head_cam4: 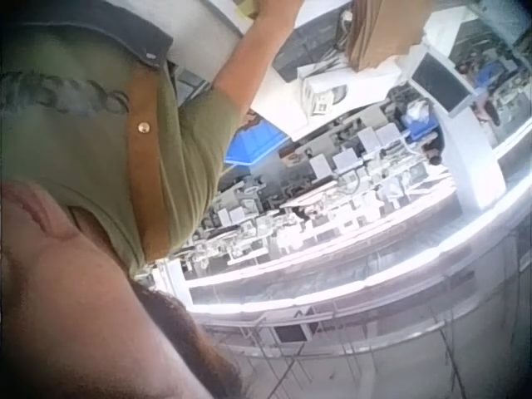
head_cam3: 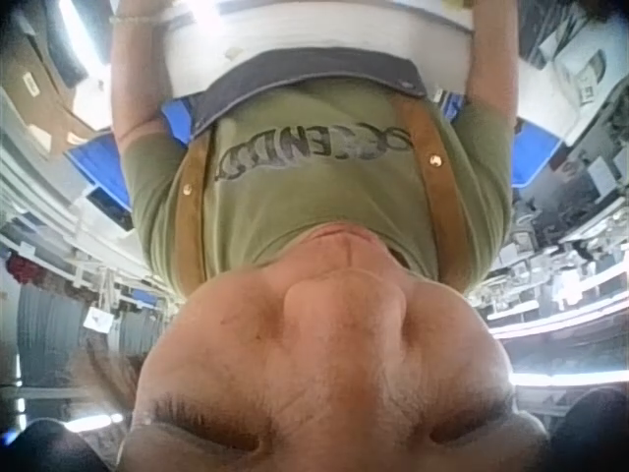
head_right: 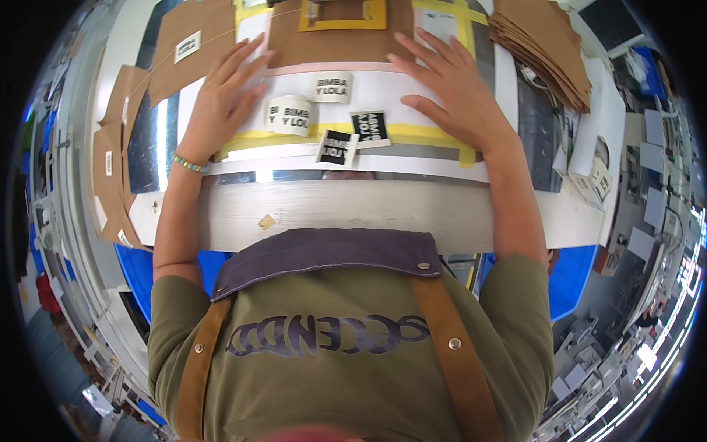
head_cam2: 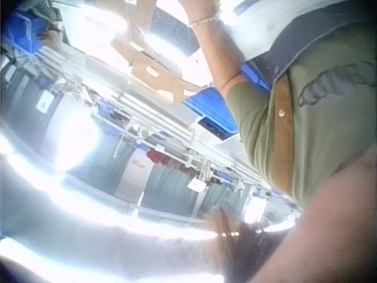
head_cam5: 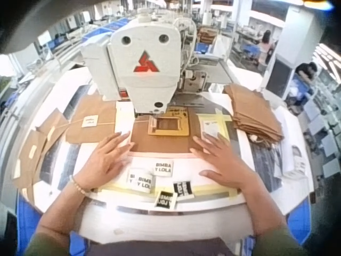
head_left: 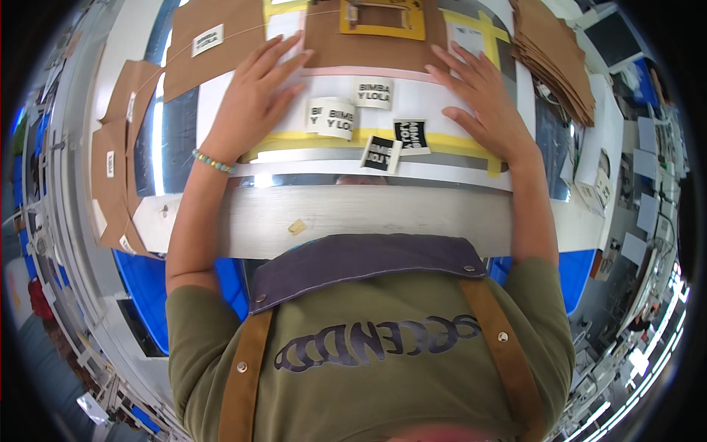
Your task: Position and sew brand labels onto leather patches using an industrial sewing machine.
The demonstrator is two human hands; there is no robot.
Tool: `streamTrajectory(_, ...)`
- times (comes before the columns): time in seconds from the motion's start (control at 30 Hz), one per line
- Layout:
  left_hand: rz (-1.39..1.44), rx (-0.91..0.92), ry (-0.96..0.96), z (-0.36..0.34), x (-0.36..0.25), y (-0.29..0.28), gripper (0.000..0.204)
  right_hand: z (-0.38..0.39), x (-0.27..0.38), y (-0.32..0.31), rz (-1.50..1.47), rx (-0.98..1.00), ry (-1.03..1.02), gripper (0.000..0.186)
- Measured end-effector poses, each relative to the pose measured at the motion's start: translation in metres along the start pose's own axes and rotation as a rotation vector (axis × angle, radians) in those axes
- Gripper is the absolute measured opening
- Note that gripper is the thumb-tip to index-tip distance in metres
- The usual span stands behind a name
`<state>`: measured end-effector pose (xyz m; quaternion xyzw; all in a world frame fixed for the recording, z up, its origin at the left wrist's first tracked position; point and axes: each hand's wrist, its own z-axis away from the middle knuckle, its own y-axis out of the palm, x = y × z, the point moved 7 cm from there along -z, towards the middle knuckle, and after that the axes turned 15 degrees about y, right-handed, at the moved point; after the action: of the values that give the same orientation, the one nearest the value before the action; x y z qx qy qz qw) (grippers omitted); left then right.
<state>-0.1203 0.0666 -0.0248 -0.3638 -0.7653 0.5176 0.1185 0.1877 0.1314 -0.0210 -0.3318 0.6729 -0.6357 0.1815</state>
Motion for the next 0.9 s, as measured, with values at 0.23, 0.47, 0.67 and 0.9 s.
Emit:
streamTrajectory(0.23, -0.044, -0.013, 0.010, 0.003, 0.002, -0.005, 0.043, 0.001, 0.001, -0.016, -0.136, -0.087, -0.001, 0.057)
streamTrajectory(0.47, -0.159, 0.045, 0.013, 0.005, 0.000, 0.002, 0.049, 0.000, -0.002, -0.003, -0.043, -0.001, 0.016, 0.058)
streamTrajectory(0.67, -0.106, 0.087, 0.019, 0.007, 0.004, 0.006, 0.050, 0.002, -0.002, -0.007, -0.079, 0.019, 0.006, 0.057)
streamTrajectory(0.9, -0.151, 0.132, 0.009, 0.007, 0.002, 0.011, 0.059, 0.001, -0.002, -0.004, -0.039, -0.019, 0.001, 0.057)
